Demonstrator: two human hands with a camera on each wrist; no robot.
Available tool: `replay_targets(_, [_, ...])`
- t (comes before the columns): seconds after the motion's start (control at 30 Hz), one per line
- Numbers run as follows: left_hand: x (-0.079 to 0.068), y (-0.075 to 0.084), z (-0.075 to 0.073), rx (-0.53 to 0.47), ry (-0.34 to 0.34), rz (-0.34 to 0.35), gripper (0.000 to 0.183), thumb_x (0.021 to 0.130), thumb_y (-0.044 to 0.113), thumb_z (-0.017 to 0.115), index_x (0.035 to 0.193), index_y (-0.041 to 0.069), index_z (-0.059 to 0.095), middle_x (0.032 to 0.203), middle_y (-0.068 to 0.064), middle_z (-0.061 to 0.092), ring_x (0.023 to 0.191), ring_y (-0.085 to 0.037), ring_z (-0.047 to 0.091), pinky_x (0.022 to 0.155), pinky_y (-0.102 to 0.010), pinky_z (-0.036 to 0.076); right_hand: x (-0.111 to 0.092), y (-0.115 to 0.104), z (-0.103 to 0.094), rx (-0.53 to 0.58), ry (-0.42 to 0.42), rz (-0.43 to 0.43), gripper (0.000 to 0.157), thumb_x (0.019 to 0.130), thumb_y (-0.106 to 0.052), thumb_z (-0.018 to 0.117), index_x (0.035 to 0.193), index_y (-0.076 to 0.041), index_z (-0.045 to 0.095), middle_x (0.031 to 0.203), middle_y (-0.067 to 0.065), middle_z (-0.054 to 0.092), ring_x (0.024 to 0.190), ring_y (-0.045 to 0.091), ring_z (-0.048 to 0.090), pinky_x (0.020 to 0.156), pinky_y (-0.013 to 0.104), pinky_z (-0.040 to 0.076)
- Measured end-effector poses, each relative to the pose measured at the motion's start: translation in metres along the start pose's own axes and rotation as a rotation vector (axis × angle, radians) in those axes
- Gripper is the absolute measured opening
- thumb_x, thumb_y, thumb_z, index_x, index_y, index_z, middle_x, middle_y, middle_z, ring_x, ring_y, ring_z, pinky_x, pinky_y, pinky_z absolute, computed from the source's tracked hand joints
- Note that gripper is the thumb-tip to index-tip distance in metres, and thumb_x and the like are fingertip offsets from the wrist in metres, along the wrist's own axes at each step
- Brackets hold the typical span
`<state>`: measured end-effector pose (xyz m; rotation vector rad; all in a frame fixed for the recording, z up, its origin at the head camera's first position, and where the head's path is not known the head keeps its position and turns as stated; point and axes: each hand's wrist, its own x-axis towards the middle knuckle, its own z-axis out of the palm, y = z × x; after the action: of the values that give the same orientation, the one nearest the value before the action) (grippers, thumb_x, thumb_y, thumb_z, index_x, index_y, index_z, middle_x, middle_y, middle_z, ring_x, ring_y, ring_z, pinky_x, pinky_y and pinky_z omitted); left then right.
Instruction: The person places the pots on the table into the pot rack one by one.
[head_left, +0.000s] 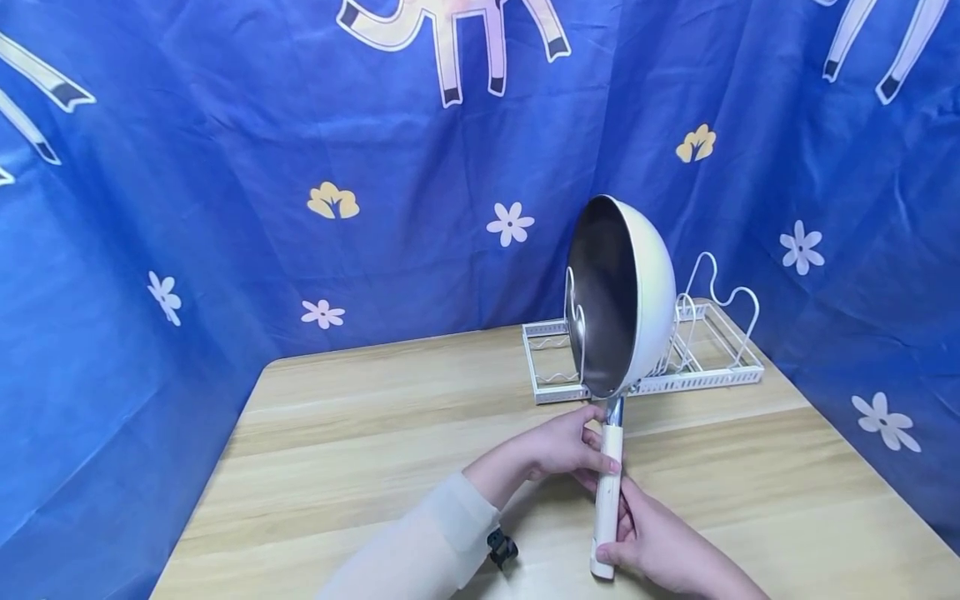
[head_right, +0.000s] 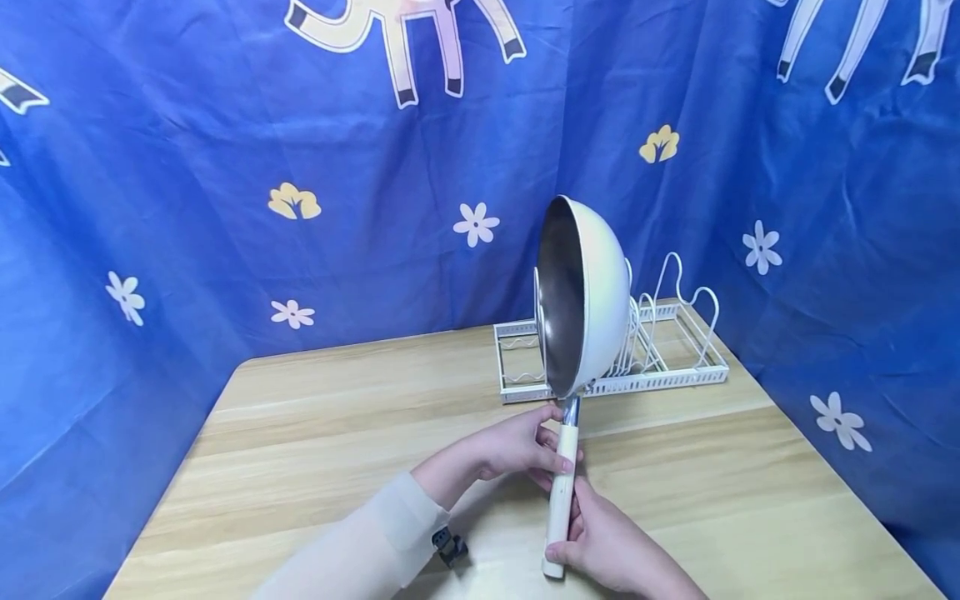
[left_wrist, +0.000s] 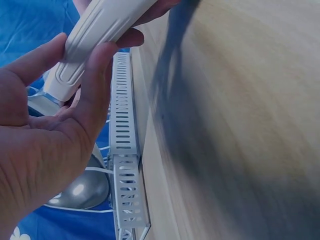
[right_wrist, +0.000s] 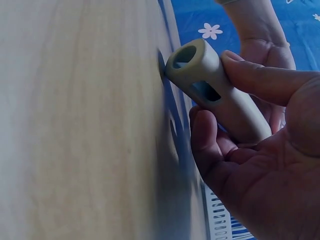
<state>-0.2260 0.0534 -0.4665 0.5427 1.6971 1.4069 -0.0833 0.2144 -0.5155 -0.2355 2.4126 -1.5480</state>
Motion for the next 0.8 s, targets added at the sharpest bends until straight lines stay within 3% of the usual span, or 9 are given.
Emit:
replay_targets(0.1, [-0.004,-0.001,0.003,0.031,0.039,0.013,0.061,0.093,-0.009,0.075,0.143,0.009,0.046,0.109,-0.017,0.078,0.081,-0.021,0.075,0.073,-0.044,0.071,0.0,-0.001,0.0,-0.026,0.01,-0.009,0.096,0.088,-0.015,0.089,0.16,0.007,0.03,0.088,0.004,0.063,0.076,0.005,0.059,0.063,0.021,0.052])
replay_targets(0.17, [-0.009,-0.001,0.008,0.104,0.078,0.033,0.063,0.094,-0.007,0.076,0.146,0.007,0.045,0.109,-0.014,0.077,0.081,-0.02,0.074,0.073,-0.042,0.071,-0.001,-0.002,0.0,-0.044,0.01,-0.008,0.092,0.088,-0.016,0.089,0.158,0.007,0.033,0.087,0.003,0.062,0.076,0.003,0.058,0.063,0.021,0.051])
replay_targets(0.27, [-0.018,0.001,0.017,0.322,0.137,0.068,0.068,0.094,0.005,0.081,0.152,0.004,0.044,0.118,-0.013,0.076,0.092,-0.019,0.075,0.083,-0.034,0.068,-0.002,-0.004,-0.003,-0.088,0.004,-0.005,0.087,0.088,-0.018,0.089,0.153,0.007,0.038,0.086,0.002,0.061,0.074,0.002,0.056,0.061,0.021,0.049])
replay_targets(0.37, [-0.028,0.004,0.024,0.549,0.177,0.079,0.078,0.094,0.02,0.083,0.157,0.002,0.042,0.133,-0.012,0.075,0.113,-0.02,0.075,0.1,-0.027,0.061,-0.002,-0.006,-0.008,-0.12,-0.009,-0.01,0.075,0.089,-0.021,0.089,0.146,0.005,0.047,0.085,0.0,0.062,0.073,0.002,0.056,0.06,0.022,0.049])
replay_targets(0.47, [-0.037,0.007,0.028,0.646,0.178,0.064,0.085,0.095,0.028,0.083,0.161,0.001,0.038,0.143,-0.01,0.071,0.125,-0.022,0.072,0.11,-0.027,0.056,-0.002,-0.008,-0.014,-0.156,-0.015,-0.027,0.052,0.091,-0.025,0.086,0.129,-0.003,0.058,0.085,-0.002,0.062,0.073,0.0,0.056,0.061,0.021,0.047])
replay_targets(0.63, [-0.048,0.011,0.031,0.742,0.135,0.058,0.085,0.098,0.031,0.08,0.164,0.003,0.035,0.147,-0.009,0.069,0.123,-0.017,0.073,0.11,-0.024,0.056,-0.006,-0.011,-0.024,-0.274,-0.008,-0.069,0.027,0.098,-0.035,0.079,0.106,-0.017,0.06,0.086,-0.009,0.059,0.074,-0.004,0.051,0.061,0.021,0.043])
replay_targets(0.73, [-0.056,0.012,0.033,0.893,0.113,0.094,0.078,0.099,0.036,0.078,0.161,0.005,0.041,0.149,-0.009,0.068,0.131,-0.015,0.07,0.113,-0.025,0.055,-0.009,-0.015,-0.03,-0.417,0.006,-0.079,0.028,0.102,-0.041,0.073,0.116,-0.018,0.066,0.094,-0.011,0.062,0.085,-0.002,0.058,0.069,0.024,0.051])
replay_targets(0.8, [-0.063,0.012,0.034,0.996,0.107,0.12,0.075,0.099,0.039,0.077,0.159,0.007,0.045,0.15,-0.008,0.067,0.136,-0.015,0.066,0.115,-0.026,0.055,-0.012,-0.019,-0.035,-0.525,0.026,-0.075,0.039,0.104,-0.044,0.07,0.13,-0.015,0.068,0.106,-0.01,0.068,0.098,0.005,0.066,0.081,0.033,0.06])
